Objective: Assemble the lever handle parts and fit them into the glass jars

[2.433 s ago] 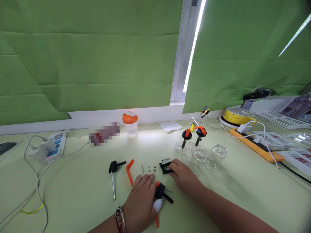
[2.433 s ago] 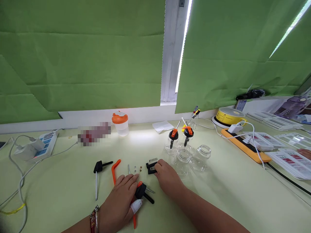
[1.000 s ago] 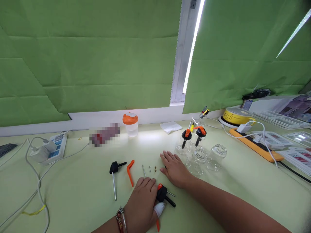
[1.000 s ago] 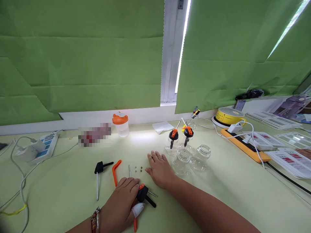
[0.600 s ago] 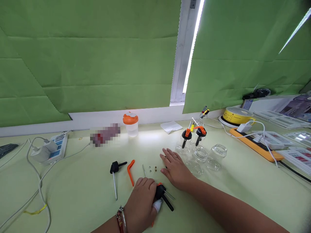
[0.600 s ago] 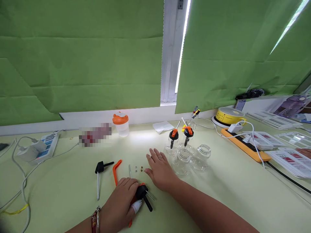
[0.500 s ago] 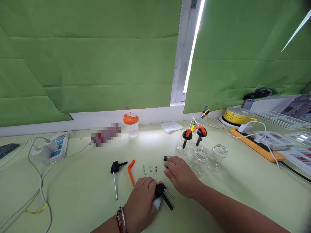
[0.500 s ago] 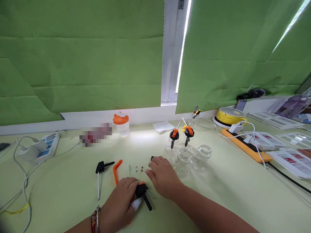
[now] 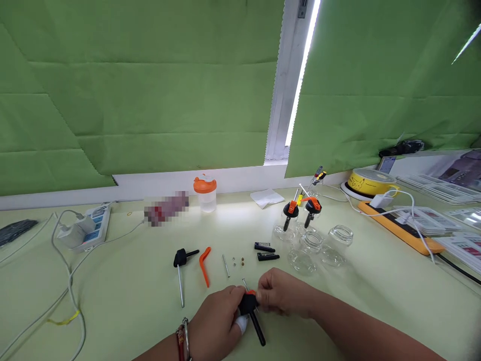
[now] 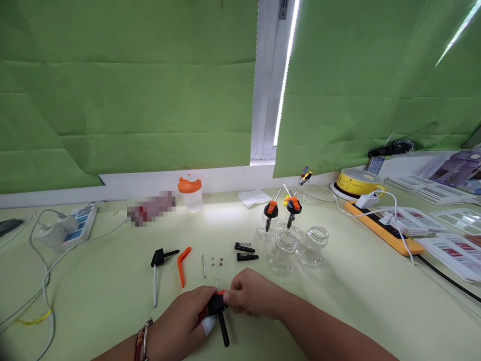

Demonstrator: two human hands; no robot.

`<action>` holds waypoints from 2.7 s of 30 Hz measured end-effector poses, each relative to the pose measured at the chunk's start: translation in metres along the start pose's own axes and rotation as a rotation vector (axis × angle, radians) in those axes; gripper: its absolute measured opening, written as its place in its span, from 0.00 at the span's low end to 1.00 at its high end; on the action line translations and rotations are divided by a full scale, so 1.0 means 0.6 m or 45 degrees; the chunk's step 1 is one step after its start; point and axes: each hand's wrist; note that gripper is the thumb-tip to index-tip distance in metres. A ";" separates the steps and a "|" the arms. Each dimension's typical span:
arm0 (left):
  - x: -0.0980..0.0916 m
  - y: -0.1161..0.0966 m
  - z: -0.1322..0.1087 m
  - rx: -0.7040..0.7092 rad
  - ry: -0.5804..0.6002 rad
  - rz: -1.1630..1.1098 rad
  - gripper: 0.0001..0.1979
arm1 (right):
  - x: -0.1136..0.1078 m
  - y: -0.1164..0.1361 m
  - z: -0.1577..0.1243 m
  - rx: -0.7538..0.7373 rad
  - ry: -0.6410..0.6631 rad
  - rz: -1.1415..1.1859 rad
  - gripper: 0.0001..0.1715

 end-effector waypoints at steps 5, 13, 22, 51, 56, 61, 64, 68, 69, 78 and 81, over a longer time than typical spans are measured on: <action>-0.026 -0.006 -0.010 0.104 0.055 0.040 0.19 | 0.016 0.005 0.024 0.005 0.017 0.183 0.19; -0.055 -0.008 -0.027 0.225 0.280 0.259 0.17 | 0.044 0.042 0.080 -0.370 -0.266 0.176 0.12; -0.065 0.042 -0.043 -0.064 0.044 -0.092 0.10 | 0.057 0.037 0.113 -0.876 -0.101 -1.654 0.14; -0.049 0.123 0.035 -0.667 -0.126 0.457 0.13 | 0.007 0.025 -0.026 -0.442 -0.342 0.176 0.24; -0.051 0.113 0.027 -0.665 -0.119 0.461 0.17 | 0.021 0.022 -0.022 -0.368 -0.257 0.132 0.23; -0.068 0.054 -0.004 -0.225 -0.217 0.342 0.22 | 0.050 0.025 -0.015 -0.363 -0.172 0.058 0.21; -0.067 0.017 -0.018 0.170 -0.141 0.005 0.32 | 0.070 0.029 -0.016 -0.415 -0.111 0.032 0.18; -0.061 0.011 -0.020 0.146 -0.188 -0.213 0.24 | 0.079 0.037 -0.029 -0.515 -0.046 -0.139 0.19; -0.063 0.021 -0.021 0.088 -0.231 -0.195 0.22 | 0.073 0.042 -0.034 -0.573 -0.091 -0.260 0.21; -0.135 0.241 -0.077 -1.170 -0.333 0.477 0.20 | -0.100 0.081 -0.067 -0.840 -1.156 -1.730 0.13; -0.120 0.282 -0.079 -1.159 -0.195 0.373 0.13 | -0.138 0.072 -0.074 -0.747 -1.179 -1.801 0.12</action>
Point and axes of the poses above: each hand's wrist, its own z-axis towards the middle knuckle, its own x-axis out of the palm, y = z × x, and after that the axes turned 13 degrees about z, right-handed
